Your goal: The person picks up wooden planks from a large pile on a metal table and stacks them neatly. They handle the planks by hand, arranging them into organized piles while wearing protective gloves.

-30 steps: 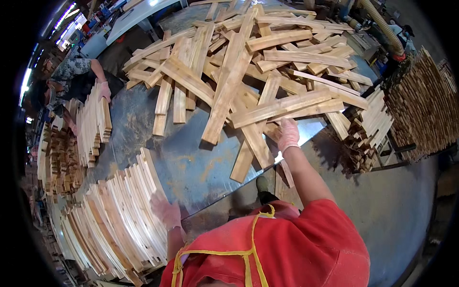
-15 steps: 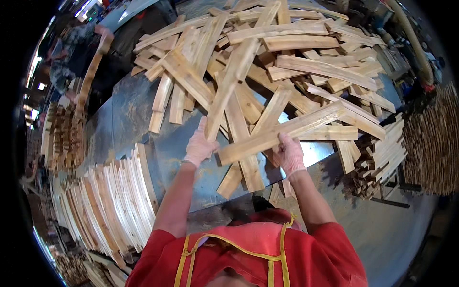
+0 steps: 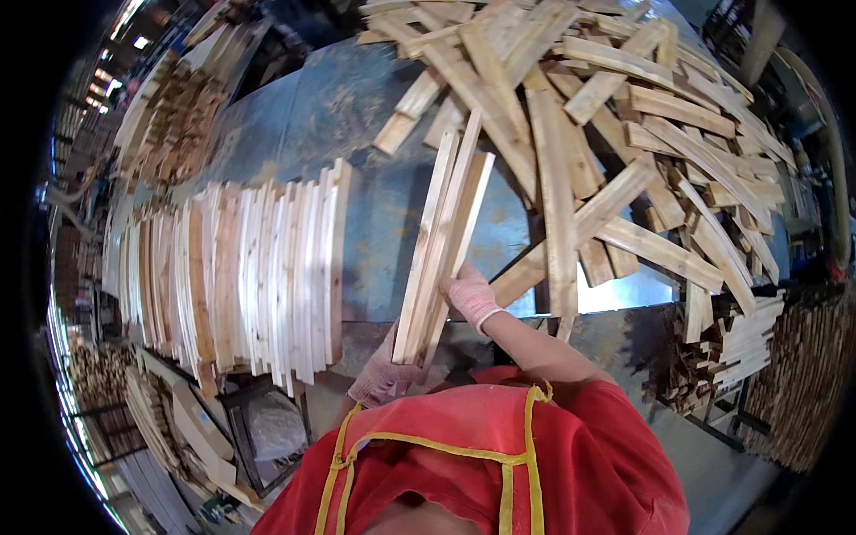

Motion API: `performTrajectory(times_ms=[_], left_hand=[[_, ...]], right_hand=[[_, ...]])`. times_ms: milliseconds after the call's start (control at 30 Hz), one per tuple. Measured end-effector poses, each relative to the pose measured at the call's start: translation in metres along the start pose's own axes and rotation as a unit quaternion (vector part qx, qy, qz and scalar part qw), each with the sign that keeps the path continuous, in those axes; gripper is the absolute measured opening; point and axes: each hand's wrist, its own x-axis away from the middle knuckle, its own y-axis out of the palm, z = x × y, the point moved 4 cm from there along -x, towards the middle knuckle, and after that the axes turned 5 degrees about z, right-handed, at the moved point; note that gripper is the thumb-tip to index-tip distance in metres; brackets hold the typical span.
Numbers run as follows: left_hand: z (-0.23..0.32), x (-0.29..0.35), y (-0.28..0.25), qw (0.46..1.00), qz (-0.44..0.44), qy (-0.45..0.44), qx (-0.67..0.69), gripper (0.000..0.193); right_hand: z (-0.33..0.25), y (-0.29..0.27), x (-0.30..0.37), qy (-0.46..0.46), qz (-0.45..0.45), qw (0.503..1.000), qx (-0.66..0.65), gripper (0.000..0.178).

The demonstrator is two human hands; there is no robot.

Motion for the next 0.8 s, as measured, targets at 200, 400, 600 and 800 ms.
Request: performTrajectory(times_ms=[200,400,600,800], left_hand=[[-0.054,0.025,-0.11,0.689,0.309,0.234,-0.612,0.097],[-0.02,-0.015,-0.137,0.489,0.351,0.155,-0.783,0.099],[0.005,-0.014,-0.12,0.519,0.35,0.144,-0.766,0.091],[0.034,-0.077,-0.034,0.654,0.19,0.195,-0.706,0.093]], right_hand=[[-0.052,0.118,0.011,-0.04,-0.083,0.971,0.219,0.054],[-0.1,0.123,0.003,-0.194,-0.172,0.963,0.078,0.048],[-0.092,-0.133,0.021,-0.197,0.346,0.801,0.447,0.064],[-0.041,-0.123,0.06,-0.131,0.272,0.934,0.191,0.071]])
